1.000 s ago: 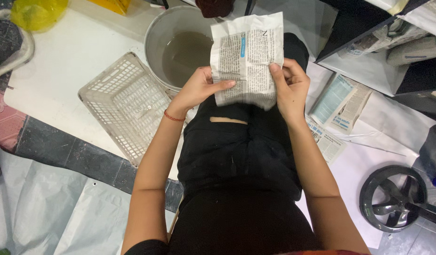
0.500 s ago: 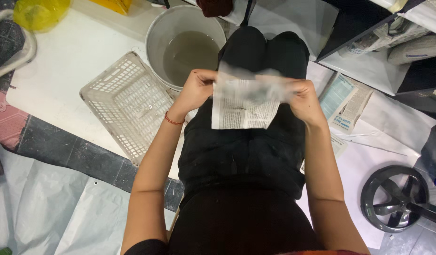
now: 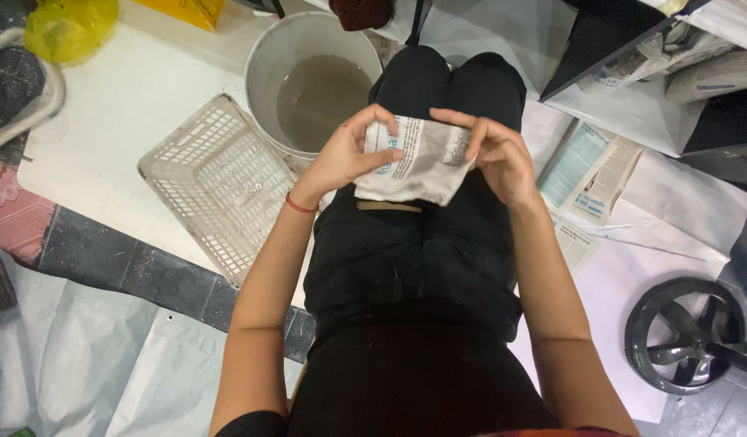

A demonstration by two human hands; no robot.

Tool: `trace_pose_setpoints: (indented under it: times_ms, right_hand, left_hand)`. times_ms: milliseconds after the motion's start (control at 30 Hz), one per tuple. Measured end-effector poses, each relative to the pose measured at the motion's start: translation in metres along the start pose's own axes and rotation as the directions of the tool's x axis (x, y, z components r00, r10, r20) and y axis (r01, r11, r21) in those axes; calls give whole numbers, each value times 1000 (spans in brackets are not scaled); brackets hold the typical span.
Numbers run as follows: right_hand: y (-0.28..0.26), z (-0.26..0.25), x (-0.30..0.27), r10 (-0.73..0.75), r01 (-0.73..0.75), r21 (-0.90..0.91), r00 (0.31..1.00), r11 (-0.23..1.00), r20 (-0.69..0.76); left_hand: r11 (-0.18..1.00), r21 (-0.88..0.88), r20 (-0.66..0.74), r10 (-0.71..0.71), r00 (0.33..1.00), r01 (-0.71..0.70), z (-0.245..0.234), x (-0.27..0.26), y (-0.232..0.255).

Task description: The person sits on the floor and wraps small ceramic items, including a green bowl and a glass, with newspaper. They fold the paper around each item and place the wrapped objects onto a nearby shelf.

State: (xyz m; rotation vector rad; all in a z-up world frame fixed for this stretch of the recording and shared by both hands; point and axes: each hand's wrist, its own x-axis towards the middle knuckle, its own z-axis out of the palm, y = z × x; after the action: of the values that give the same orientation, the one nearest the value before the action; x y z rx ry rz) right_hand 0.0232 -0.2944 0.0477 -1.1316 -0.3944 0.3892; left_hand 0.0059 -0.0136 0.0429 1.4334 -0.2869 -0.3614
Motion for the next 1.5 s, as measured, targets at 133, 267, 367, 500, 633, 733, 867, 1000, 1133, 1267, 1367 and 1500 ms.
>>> trace_pose_setpoints:
  times_ms: [133,267,367,500,633,733,867,1000,1133,1267,1367,1500]
  right_hand:
    - [6,11,-1,256,-268,-51,950,962,-179]
    - [8,7,1,365,-389,-199,919,899,-146]
    - [8,-9,5,362,-365,-252,930,896,-59]
    - [21,-43,31,374,-390,-351,920,852,-113]
    - [40,-80,59,198,-197,-573,978,796,-63]
    - [43,-97,78,197,-245,-728,968,640,-154]
    - [48,-109,107,103,-169,-953,984,250,-147]
    - [58,-112,115,140,-180,-966,978,187,-155]
    - [71,-115,115,100,-142,-987,986,78,-134]
    - [67,-107,123,119,-140,-990,983,14,-137]
    - [46,-97,129,201,-225,-921,965,319,-166]
    - [20,-85,138,112,-162,-790,987,591,-118]
  left_hand:
    - [990,118,-76,83,994,-74,16,-2,12]
    - [919,360,-116,212,970,-158,25,-1,18]
    - [912,377,-152,237,960,-165,28,2,19]
    - [936,325,-218,215,952,-137,29,20,12]
    - [857,489,-205,294,934,-162,46,46,-16]
    - [768,620,-185,342,921,-161,67,56,-44]
    - [833,547,-313,114,943,81,91,57,-70]
    - [743,638,-228,-71,971,204,108,59,-88]
    - [856,517,-212,107,971,19,113,59,-93]
    - [788,567,-222,-132,966,238,103,61,-76]
    - [696,637,-251,-219,943,332,90,60,-56]
    - [702,619,-398,-105,911,352,66,56,-24]
